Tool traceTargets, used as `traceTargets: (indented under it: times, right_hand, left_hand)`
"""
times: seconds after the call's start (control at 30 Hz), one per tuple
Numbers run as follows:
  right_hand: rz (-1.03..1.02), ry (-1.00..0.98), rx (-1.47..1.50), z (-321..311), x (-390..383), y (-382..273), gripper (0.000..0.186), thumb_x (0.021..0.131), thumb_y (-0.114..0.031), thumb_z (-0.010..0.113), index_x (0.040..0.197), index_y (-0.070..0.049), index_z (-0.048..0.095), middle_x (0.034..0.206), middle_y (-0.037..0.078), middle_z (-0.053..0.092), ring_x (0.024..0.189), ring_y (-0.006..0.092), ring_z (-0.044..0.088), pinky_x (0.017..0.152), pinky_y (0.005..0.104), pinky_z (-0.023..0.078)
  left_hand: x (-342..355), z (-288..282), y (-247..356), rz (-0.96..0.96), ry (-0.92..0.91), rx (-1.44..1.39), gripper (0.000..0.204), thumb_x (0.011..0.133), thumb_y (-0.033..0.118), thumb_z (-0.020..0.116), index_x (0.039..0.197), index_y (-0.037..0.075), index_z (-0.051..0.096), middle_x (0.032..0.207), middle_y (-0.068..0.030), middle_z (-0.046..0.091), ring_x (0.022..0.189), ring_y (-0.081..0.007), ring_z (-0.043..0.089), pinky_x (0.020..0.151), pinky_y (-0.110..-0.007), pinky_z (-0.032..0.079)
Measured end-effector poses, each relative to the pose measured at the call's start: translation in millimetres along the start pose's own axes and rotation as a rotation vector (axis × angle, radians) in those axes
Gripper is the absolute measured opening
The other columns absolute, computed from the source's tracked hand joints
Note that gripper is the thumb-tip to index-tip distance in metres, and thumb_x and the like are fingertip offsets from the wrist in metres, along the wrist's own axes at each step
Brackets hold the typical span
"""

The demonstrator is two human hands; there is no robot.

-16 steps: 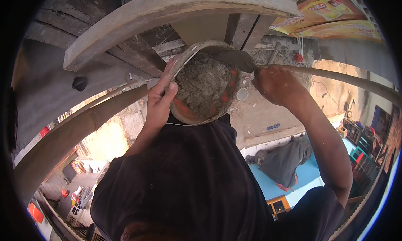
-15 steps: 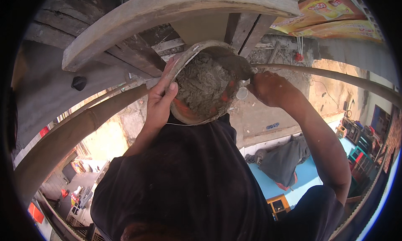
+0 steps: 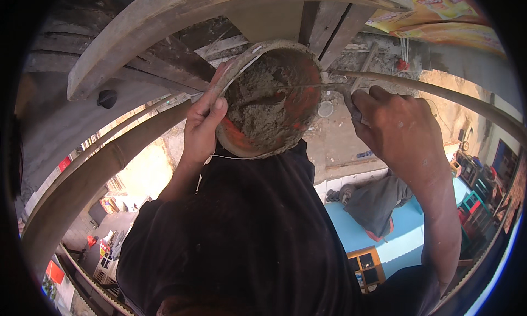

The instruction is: The person applies wet plaster to a brick wall using a trowel, taking fresh plaster from a bucket held in the other hand.

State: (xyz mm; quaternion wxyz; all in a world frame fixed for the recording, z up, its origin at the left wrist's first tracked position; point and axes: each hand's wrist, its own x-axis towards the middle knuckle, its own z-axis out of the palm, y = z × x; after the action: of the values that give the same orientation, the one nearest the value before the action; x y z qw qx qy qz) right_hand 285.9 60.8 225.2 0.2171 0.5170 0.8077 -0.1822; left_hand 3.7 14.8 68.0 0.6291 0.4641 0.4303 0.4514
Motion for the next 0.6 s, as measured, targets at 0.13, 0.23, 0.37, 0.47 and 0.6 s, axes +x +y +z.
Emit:
traceTargets:
  times: [0.13, 0.23, 0.37, 0.47, 0.6]
  right_hand:
    - [-0.026, 0.072, 0.070, 80.5, 47.0, 20.0, 0.030, 0.092, -0.027, 0.065, 0.103, 0.000, 0.063, 0.084, 0.022, 0.065, 0.092, 0.0379, 0.064, 0.077, 0.0505, 0.049]
    - [-0.155, -0.191, 0.387, 138.8, 45.8, -1.7, 0.034, 0.094, -0.030, 0.063, 0.098, 0.003, 0.063, 0.078, 0.023, 0.064, 0.080, 0.0403, 0.063, 0.073, 0.0496, 0.049]
    - [-0.225, -0.459, 0.834, 121.1, 43.2, -21.3, 0.039, 0.095, -0.033, 0.063, 0.099, 0.005, 0.062, 0.079, 0.015, 0.065, 0.074, 0.0281, 0.066, 0.068, 0.0433, 0.051]
    - [-0.045, -0.763, 1.152, 110.4, 37.5, -19.6, 0.035, 0.094, -0.031, 0.065, 0.096, 0.004, 0.062, 0.067, 0.007, 0.059, 0.060, 0.0166, 0.059, 0.054, 0.0345, 0.045]
    - [0.037, -0.873, 1.518, 156.4, 36.6, -8.7, 0.029, 0.091, -0.025, 0.069, 0.094, 0.003, 0.063, 0.058, 0.001, 0.050, 0.047, 0.0100, 0.048, 0.042, 0.0276, 0.037]
  left_hand:
    - [0.3, 4.4, 1.5, 0.003, 0.040, 0.063, 0.044, 0.101, 0.019, 0.054, 0.139, -0.003, 0.051, 0.151, -0.0143, 0.045, 0.149, -0.0262, 0.022, 0.118, -0.039, 0.015]
    - [-1.2, 8.4, 0.0, -0.004, 0.035, 0.038, 0.044, 0.101, 0.019, 0.054, 0.139, -0.003, 0.052, 0.151, -0.0146, 0.045, 0.148, -0.0264, 0.023, 0.118, -0.038, 0.015]
    - [-3.5, 3.9, 0.1, -0.038, 0.064, 0.027, 0.043, 0.101, 0.018, 0.054, 0.139, -0.003, 0.052, 0.152, -0.0151, 0.044, 0.149, -0.0259, 0.021, 0.119, -0.039, 0.014]
    - [-3.3, -5.2, 0.9, -0.134, 0.058, -0.027, 0.044, 0.102, 0.019, 0.054, 0.140, -0.003, 0.051, 0.153, -0.0148, 0.043, 0.149, -0.0242, 0.021, 0.119, -0.037, 0.014]
    - [2.6, -15.0, -4.6, -0.146, 0.042, -0.099, 0.046, 0.102, 0.019, 0.054, 0.142, -0.003, 0.049, 0.153, -0.0127, 0.042, 0.145, -0.0201, 0.030, 0.118, -0.033, 0.019]
